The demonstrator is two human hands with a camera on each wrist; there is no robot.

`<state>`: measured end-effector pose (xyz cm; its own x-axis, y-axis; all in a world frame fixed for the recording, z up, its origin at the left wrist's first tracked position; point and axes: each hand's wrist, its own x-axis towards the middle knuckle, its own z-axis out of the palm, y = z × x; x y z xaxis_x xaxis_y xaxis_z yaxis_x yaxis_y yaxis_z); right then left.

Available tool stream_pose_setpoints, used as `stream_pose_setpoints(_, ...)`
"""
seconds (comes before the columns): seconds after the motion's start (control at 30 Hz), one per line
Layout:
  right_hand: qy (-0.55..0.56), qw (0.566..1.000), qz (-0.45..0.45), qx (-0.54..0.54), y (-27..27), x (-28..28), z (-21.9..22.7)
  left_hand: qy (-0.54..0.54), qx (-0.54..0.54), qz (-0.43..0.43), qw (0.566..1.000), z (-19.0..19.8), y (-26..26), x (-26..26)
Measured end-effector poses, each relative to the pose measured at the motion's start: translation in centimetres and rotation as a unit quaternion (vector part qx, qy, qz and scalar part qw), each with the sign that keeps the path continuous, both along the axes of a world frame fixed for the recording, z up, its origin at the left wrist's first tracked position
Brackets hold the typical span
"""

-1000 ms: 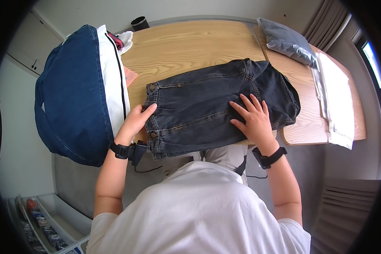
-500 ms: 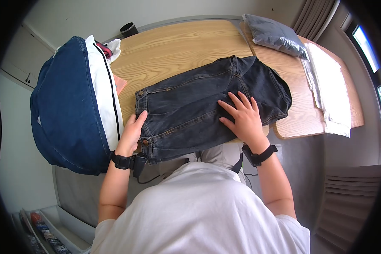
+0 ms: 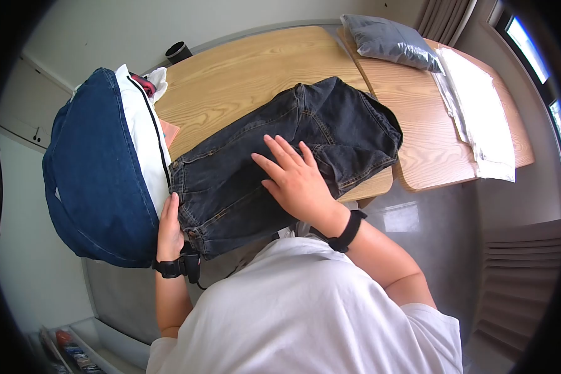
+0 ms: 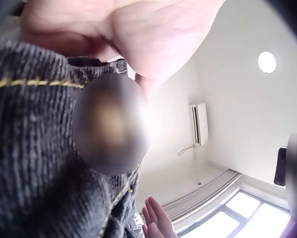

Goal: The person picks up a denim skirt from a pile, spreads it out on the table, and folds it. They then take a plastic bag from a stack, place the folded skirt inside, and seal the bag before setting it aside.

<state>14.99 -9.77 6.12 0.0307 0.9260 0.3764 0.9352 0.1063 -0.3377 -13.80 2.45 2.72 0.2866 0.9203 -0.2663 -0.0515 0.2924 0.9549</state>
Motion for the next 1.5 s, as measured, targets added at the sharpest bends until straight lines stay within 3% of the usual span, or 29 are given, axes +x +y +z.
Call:
stream_pose_setpoints(0.03,-0.005,1.000,0.006,0.004,0.5,-0.6,-0.3,-0.029,-0.025,-0.005,0.999,0.3,-0.1,-0.1)
stream_pose_setpoints(0.17,-0.006,1.000,-0.014,-0.011,1.6,-2.2,-1.5,0.016,-0.040,-0.060,0.997,0.9,-0.1,0.2)
stream_pose_setpoints(0.47,0.030,0.999,-0.022,-0.024,1.4,-2.1,-1.0,-0.041,0.107,-0.058,0.992,9.1,-3.3,2.1)
stream_pose_setpoints(0.53,0.146,0.983,0.078,-0.078,1.3,-2.3,-2.1,-0.051,0.101,-0.061,0.992,10.8,-3.1,2.6)
stream_pose_setpoints(0.7,0.308,0.932,0.161,-0.100,0.6,-2.7,-2.8,-0.061,0.080,-0.109,0.989,14.9,-1.9,7.7)
stream_pose_setpoints(0.77,0.424,0.876,0.218,-0.077,0.5,-1.9,-3.7,-0.054,0.073,-0.135,0.987,16.2,-1.1,11.1)
stream_pose_setpoints(0.8,0.536,0.797,0.268,-0.073,0.9,-1.6,-3.8,-0.058,0.067,-0.156,0.984,16.5,-0.6,12.9)
stream_pose_setpoints(0.83,0.534,0.800,0.266,-0.070,1.1,-1.3,-4.3,-0.062,0.062,-0.177,0.980,16.9,0.1,14.7)
stream_pose_setpoints(0.9,0.760,0.591,0.259,-0.081,1.5,-0.4,-4.9,-0.048,0.060,-0.243,0.967,16.7,1.9,18.6)
stream_pose_setpoints(0.93,0.662,0.709,0.241,-0.018,1.7,0.4,-4.4,-0.038,0.048,-0.271,0.961,16.1,2.9,20.7)
stream_pose_setpoints(0.97,0.724,0.646,0.243,-0.008,1.4,1.0,-3.9,-0.027,0.036,-0.297,0.954,15.2,3.9,22.9)
stream_pose_setpoints(1.03,0.858,0.451,0.245,-0.006,0.7,2.2,-2.8,0.024,-0.033,-0.328,0.944,13.8,5.3,26.5)
stream_pose_setpoints(1.1,0.918,0.312,0.243,0.003,0.0,3.1,-1.6,0.021,-0.027,-0.360,0.932,13.2,6.0,27.4)
stream_pose_setpoints(1.13,0.936,0.260,0.239,0.009,-0.2,3.2,-1.3,0.048,0.057,-0.370,0.926,13.2,6.1,27.0)
stream_pose_setpoints(1.17,0.945,0.227,0.236,0.014,-0.2,3.4,-1.0,0.075,0.140,-0.379,0.912,13.2,6.0,26.0)
stream_pose_setpoints(1.23,0.957,0.176,0.229,0.025,-0.2,3.7,-0.7,0.161,0.349,-0.390,0.837,12.0,5.5,23.1)
stream_pose_setpoints(1.27,0.961,0.155,0.227,0.029,-0.2,3.9,-0.7,0.192,0.398,-0.373,0.816,12.3,3.7,21.7)
stream_pose_setpoints(1.3,0.963,0.140,0.227,0.029,-0.2,3.8,-0.8,0.249,0.473,-0.367,0.762,11.7,2.9,20.2)
stream_pose_setpoints(1.37,0.964,0.110,0.239,0.028,-0.1,3.8,-1.7,0.301,0.558,-0.377,0.675,10.6,1.5,18.5)
stream_pose_setpoints(1.5,0.960,0.090,0.266,0.012,0.0,3.9,-4.5,0.376,0.554,-0.402,0.625,7.0,0.4,17.5)
